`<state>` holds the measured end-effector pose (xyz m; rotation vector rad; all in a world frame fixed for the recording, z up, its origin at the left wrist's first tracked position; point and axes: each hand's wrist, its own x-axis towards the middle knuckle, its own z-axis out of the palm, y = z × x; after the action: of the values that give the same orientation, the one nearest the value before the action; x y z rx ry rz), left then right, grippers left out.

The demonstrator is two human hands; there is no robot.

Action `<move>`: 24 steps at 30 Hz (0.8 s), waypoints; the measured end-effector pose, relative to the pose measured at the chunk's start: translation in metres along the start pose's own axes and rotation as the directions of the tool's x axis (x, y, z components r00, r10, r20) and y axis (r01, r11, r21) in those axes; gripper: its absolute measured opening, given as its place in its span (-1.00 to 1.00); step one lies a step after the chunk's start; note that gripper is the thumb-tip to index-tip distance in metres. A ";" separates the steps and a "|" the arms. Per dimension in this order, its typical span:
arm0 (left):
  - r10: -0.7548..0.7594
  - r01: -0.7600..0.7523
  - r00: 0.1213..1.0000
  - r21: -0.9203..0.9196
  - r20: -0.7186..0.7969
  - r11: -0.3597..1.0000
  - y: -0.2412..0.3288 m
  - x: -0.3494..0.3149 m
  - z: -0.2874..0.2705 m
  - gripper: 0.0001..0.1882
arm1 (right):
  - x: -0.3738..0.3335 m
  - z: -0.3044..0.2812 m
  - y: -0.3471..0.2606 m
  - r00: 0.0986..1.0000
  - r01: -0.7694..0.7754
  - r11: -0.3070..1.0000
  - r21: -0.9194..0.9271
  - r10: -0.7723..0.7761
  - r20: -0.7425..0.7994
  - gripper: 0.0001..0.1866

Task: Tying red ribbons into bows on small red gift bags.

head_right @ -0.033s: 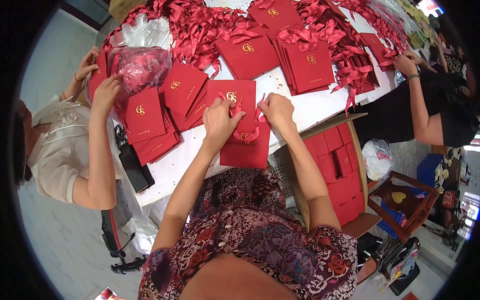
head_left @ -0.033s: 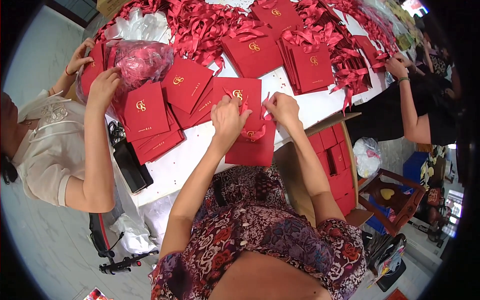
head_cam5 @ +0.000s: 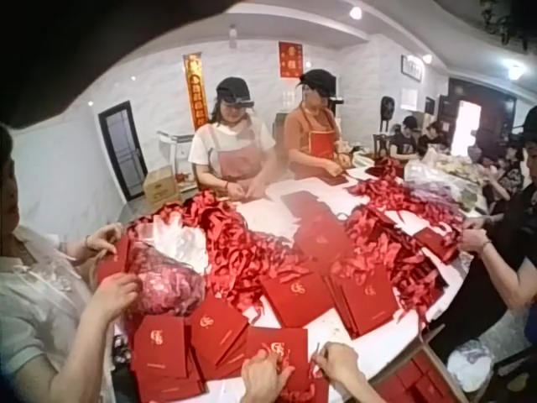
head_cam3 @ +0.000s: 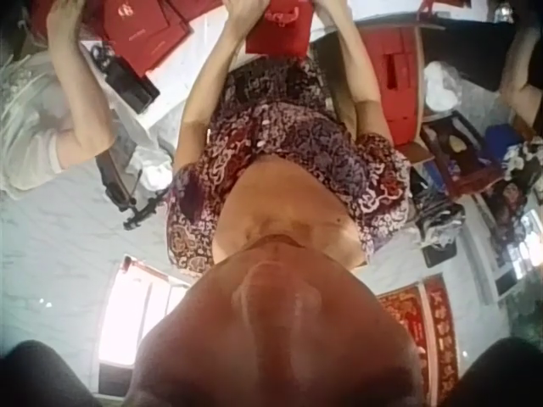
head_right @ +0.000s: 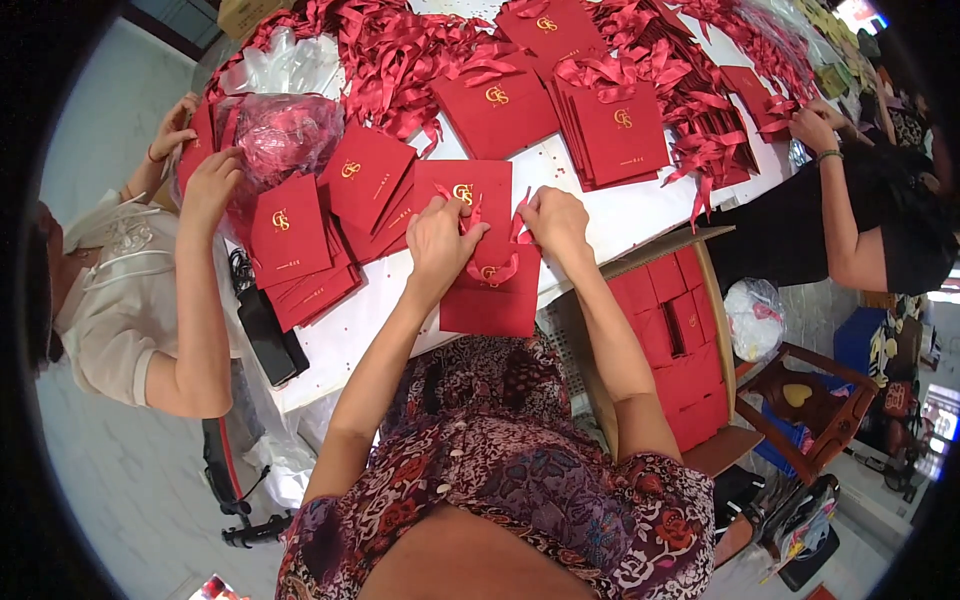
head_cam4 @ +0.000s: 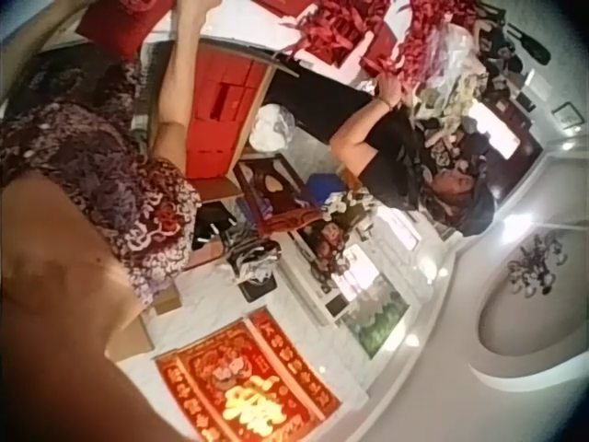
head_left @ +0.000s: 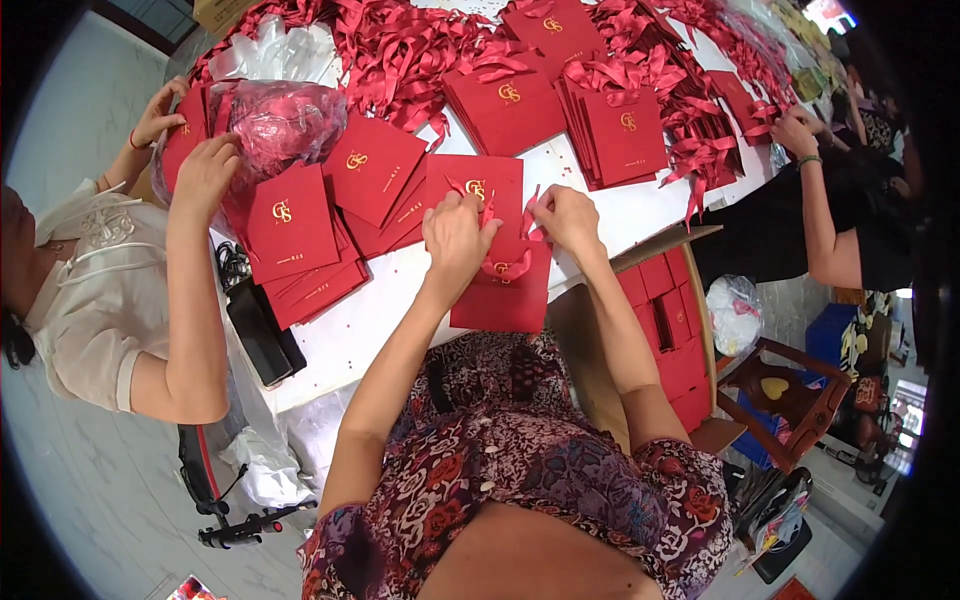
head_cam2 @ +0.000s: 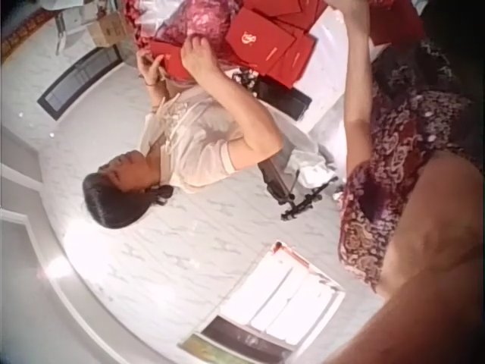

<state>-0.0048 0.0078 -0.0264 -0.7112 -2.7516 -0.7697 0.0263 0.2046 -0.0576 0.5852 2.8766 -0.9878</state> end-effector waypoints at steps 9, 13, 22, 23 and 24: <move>-0.096 0.076 0.992 -0.220 -0.082 0.972 -0.004 -0.011 -0.002 -0.85 | -0.027 -0.043 0.013 0.985 -0.006 0.999 0.040 0.012 -0.174 -0.66; 0.024 -0.109 0.955 -0.277 -0.295 0.955 0.001 -0.017 -0.004 -0.92 | -0.036 -0.042 0.028 0.998 -0.024 0.997 -0.075 0.020 -0.054 -0.60; 0.096 -0.154 0.969 -0.256 -0.226 0.954 0.013 -0.027 -0.014 -0.91 | -0.032 -0.031 -0.009 0.972 0.082 0.982 0.170 -0.041 -0.231 -0.53; 0.096 -0.155 0.969 -0.257 -0.225 0.954 0.014 -0.028 -0.014 -0.91 | -0.028 -0.030 -0.014 0.979 0.068 0.971 0.231 -0.021 -0.202 -0.54; 0.098 -0.157 0.970 -0.271 -0.221 0.950 0.015 -0.028 -0.013 -0.92 | -0.024 -0.027 -0.018 0.979 0.067 0.971 0.230 -0.020 -0.203 -0.54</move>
<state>0.0273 0.0010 -0.0174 -0.8051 -2.4088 -1.1579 0.0442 0.1994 -0.0213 0.6744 2.9752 -1.3669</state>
